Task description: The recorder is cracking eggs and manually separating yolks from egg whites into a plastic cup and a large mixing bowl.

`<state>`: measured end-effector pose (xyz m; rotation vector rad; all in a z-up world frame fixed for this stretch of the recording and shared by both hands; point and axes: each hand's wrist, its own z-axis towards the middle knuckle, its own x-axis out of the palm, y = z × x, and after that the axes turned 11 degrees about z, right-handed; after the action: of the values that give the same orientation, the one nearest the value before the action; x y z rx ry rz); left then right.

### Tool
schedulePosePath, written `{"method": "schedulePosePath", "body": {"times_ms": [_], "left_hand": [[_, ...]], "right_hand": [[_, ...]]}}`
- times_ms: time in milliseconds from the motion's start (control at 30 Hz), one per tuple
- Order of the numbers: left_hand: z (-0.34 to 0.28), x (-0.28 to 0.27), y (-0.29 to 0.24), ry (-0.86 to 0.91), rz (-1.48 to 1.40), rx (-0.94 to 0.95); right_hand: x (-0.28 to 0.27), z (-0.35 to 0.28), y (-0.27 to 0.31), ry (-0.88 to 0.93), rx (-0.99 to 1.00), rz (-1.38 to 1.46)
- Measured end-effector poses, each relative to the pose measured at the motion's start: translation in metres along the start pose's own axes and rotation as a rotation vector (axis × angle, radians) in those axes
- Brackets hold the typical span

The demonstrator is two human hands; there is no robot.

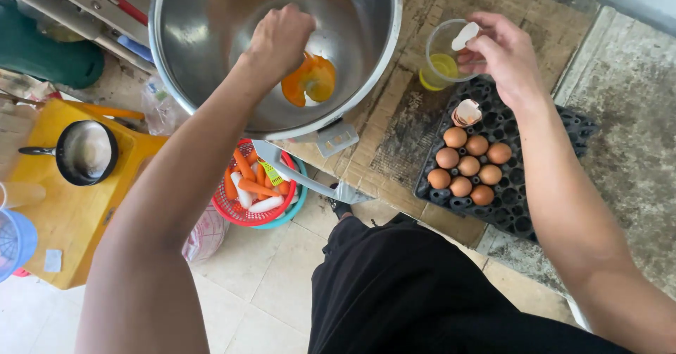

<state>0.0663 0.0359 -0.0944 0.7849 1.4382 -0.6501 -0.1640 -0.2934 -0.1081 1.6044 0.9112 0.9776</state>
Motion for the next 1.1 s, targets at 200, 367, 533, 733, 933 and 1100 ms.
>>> {"method": "schedulePosePath", "body": {"times_ms": [200,367,533,733,933,1100], "left_hand": [[0.002,0.003,0.006,-0.279,0.179,0.145],[-0.006,-0.044,-0.014,-0.277,-0.754,-0.024],[-0.007,-0.08,-0.063,-0.104,-1.517,-0.061],[0.012,-0.095,-0.153,-0.106,-1.724,0.062],[0.021,-0.062,-0.229,-0.033,-1.828,0.113],[0.018,-0.006,-0.248,-0.22,-1.235,0.01]], "right_hand": [[0.003,-0.001,0.002,0.037,-0.077,-0.084],[0.021,-0.01,0.02,0.046,-0.12,-0.077],[0.044,-0.026,0.052,0.138,-0.374,-0.072],[0.051,-0.054,0.071,0.096,-0.73,-0.301],[0.006,-0.074,0.041,0.043,-0.59,-0.158],[-0.034,-0.087,-0.032,-0.115,-0.283,-0.345]]}}
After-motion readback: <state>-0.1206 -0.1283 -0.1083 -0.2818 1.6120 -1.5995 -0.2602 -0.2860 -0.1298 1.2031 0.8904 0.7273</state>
